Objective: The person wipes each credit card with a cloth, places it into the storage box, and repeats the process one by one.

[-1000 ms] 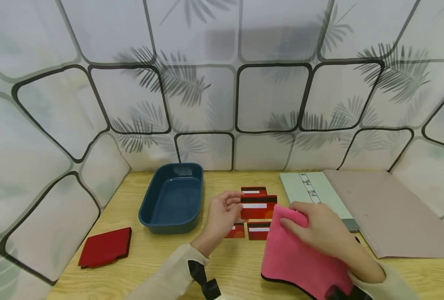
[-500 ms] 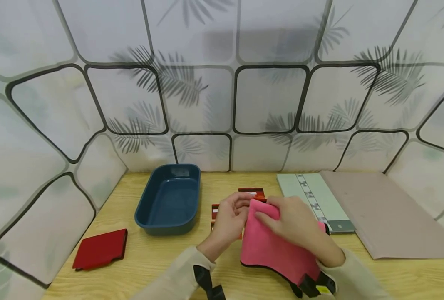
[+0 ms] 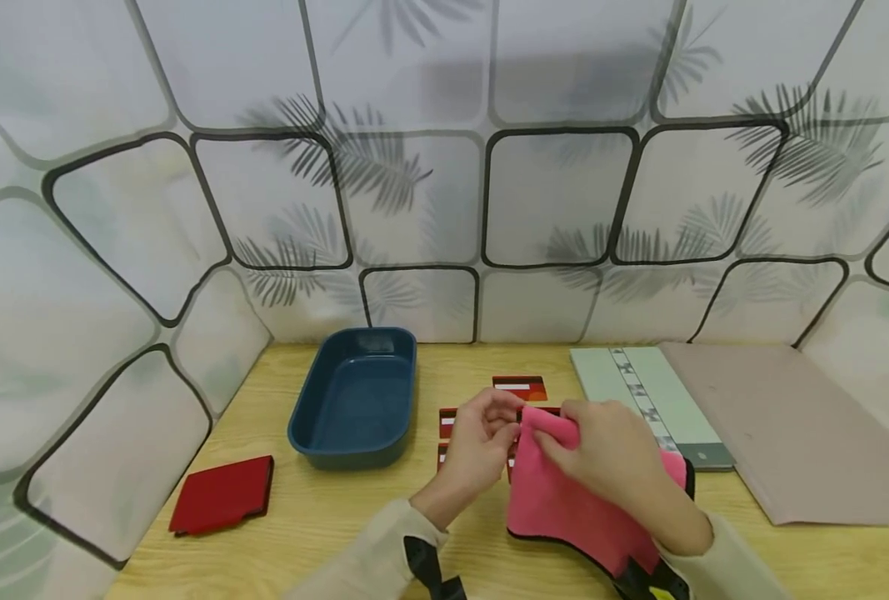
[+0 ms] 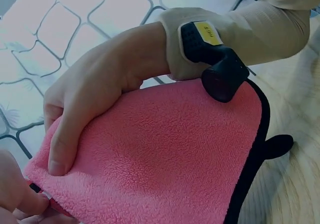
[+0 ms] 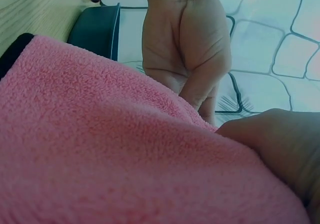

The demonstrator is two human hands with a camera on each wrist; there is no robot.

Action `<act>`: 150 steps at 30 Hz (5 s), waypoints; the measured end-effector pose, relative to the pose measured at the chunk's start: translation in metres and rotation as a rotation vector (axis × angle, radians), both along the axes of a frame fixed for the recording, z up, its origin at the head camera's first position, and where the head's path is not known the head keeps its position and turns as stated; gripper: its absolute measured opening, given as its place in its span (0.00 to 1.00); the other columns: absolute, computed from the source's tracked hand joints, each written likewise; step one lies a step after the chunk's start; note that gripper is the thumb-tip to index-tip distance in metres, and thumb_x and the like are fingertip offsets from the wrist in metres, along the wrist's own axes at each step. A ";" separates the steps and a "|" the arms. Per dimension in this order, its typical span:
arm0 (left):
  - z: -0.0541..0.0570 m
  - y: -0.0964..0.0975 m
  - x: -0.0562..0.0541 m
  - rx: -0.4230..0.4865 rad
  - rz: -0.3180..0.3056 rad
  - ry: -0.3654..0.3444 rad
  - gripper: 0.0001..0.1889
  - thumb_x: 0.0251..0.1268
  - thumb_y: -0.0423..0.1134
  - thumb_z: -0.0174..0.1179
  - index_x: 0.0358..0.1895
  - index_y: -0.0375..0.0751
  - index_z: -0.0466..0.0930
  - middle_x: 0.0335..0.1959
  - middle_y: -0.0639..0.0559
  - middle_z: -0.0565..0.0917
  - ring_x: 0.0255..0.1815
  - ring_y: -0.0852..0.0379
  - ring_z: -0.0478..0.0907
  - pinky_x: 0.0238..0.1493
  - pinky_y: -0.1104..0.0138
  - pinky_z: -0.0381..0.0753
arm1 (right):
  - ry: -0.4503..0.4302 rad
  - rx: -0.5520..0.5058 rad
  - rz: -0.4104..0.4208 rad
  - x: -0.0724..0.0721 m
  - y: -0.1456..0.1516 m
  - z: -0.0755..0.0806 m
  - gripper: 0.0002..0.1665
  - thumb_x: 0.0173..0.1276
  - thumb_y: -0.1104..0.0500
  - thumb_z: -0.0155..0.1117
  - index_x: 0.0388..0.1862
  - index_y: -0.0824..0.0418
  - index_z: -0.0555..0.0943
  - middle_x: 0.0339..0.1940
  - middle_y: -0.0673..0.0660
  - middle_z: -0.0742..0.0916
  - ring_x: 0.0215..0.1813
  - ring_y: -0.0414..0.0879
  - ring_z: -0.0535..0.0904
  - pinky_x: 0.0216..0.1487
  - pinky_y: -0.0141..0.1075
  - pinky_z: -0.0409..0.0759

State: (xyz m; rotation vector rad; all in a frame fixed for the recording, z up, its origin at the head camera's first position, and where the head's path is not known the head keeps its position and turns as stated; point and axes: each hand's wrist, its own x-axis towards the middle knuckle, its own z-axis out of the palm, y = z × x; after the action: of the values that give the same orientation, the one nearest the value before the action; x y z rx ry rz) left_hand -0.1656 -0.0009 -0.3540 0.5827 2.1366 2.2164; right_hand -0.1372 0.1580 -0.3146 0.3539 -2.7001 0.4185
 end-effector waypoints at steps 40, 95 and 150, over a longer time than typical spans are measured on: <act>0.005 0.000 0.000 0.064 0.167 0.022 0.14 0.58 0.17 0.47 0.47 0.28 0.68 0.37 0.45 0.73 0.25 0.62 0.69 0.25 0.76 0.68 | -0.201 -0.209 0.212 0.031 0.055 0.012 0.12 0.58 0.42 0.71 0.26 0.42 0.76 0.17 0.38 0.76 0.23 0.32 0.71 0.23 0.28 0.70; 0.001 -0.002 -0.012 -0.046 0.137 0.062 0.16 0.52 0.09 0.48 0.40 0.29 0.72 0.28 0.48 0.72 0.27 0.60 0.70 0.29 0.74 0.75 | -0.100 -0.043 -0.107 -0.005 0.036 0.017 0.22 0.53 0.46 0.75 0.36 0.55 0.74 0.12 0.50 0.68 0.18 0.45 0.65 0.18 0.35 0.60; -0.012 -0.016 -0.046 -0.146 0.110 -0.034 0.13 0.71 0.34 0.54 0.30 0.27 0.75 0.25 0.36 0.82 0.29 0.46 0.86 0.30 0.63 0.85 | -0.015 -0.146 0.025 -0.006 0.061 0.024 0.09 0.60 0.53 0.70 0.35 0.50 0.77 0.17 0.46 0.76 0.23 0.41 0.71 0.25 0.34 0.67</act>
State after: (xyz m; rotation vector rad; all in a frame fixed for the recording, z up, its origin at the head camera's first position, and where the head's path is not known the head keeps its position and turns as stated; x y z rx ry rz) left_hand -0.2113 -0.0168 -0.3656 0.4276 2.3416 2.0793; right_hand -0.1431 0.2193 -0.2903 0.3442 -2.6627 0.6238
